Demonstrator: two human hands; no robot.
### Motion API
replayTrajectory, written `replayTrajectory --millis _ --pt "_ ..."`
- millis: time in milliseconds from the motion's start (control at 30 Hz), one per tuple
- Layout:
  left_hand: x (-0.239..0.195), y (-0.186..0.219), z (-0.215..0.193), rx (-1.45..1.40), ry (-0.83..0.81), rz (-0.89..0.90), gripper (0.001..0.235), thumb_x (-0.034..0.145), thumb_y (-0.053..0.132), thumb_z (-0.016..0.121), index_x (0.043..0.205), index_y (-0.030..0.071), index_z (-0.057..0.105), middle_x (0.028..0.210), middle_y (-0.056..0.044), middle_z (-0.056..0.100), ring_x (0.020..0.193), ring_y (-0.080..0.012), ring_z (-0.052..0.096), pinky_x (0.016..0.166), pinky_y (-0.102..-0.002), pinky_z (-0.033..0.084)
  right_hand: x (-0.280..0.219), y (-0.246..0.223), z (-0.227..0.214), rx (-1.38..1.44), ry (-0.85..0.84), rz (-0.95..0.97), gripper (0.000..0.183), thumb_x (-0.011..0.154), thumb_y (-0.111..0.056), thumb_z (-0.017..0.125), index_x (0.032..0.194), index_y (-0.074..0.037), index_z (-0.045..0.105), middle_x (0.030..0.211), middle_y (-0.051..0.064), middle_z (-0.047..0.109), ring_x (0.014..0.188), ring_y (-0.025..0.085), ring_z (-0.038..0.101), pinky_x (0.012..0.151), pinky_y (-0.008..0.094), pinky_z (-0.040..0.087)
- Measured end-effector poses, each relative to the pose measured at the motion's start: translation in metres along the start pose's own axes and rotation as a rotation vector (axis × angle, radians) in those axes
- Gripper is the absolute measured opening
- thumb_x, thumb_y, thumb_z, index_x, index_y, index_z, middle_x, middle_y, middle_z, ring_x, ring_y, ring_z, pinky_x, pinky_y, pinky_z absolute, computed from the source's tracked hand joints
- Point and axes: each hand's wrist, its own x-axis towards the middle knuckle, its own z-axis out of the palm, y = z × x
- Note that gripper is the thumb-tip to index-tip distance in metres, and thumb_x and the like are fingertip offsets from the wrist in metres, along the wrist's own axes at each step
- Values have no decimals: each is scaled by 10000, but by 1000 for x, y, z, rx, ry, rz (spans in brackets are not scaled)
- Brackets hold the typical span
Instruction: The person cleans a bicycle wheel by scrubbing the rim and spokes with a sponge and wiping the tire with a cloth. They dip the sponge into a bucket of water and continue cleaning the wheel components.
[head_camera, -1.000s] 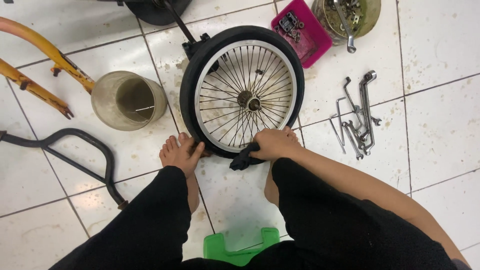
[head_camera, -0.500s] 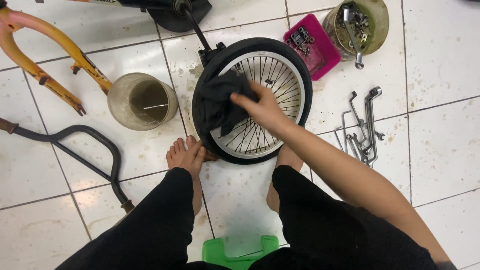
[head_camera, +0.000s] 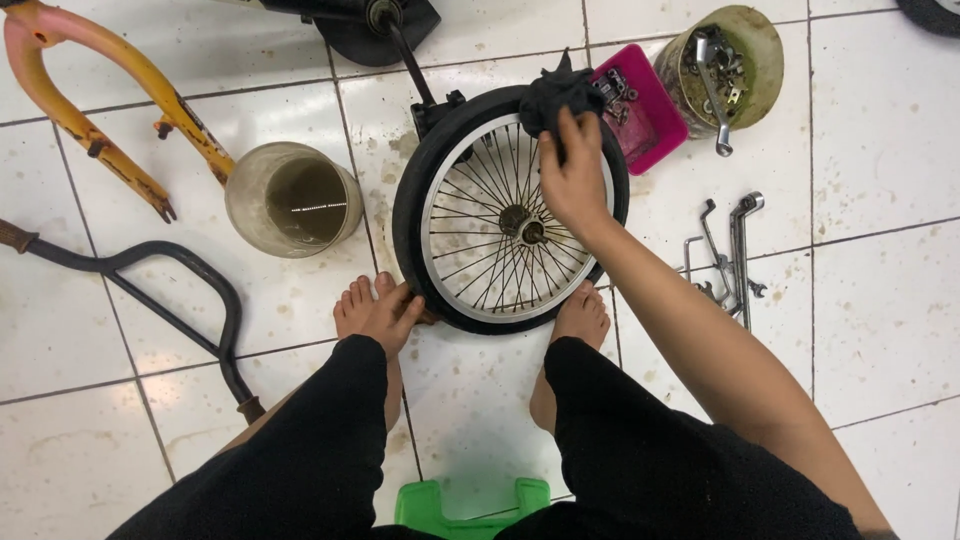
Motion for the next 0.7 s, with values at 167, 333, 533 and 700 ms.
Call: replayTrajectory --millis 167,333,533,700 --pt "3 0 11 -15 -49 -51 646 944 827 309 1380 429 571 1491 -330 422 1447 -450 319 1176 -564 149 -17 -38 21 -277 -370 -137 471 973 -173 649 1415 -15 604 1162 272 579 1040 491 582 829 567 454" --pt "13 -13 27 -7 -89 -87 686 904 912 198 1332 509 552 1550 -270 375 1484 -428 271 1183 -566 124 -53 -71 25 -284 -576 -358 447 921 -251 644 1354 -139 651 1210 194 594 1049 387 583 792 452 394" --pt "15 -14 28 27 -113 -97 713 901 922 159 1316 499 556 1568 -268 360 1497 -426 254 1204 -559 110 -60 -87 14 -178 -523 -448 443 961 -189 612 1399 -120 606 1170 182 580 989 351 549 772 399 349" --pt "8 -5 19 53 -123 -106 757 917 913 151 1321 433 574 1560 -276 375 1490 -420 280 1210 -538 122 -41 -96 10 -352 -425 -472 471 924 -242 670 1368 -94 621 1154 168 581 999 328 552 760 416 347"
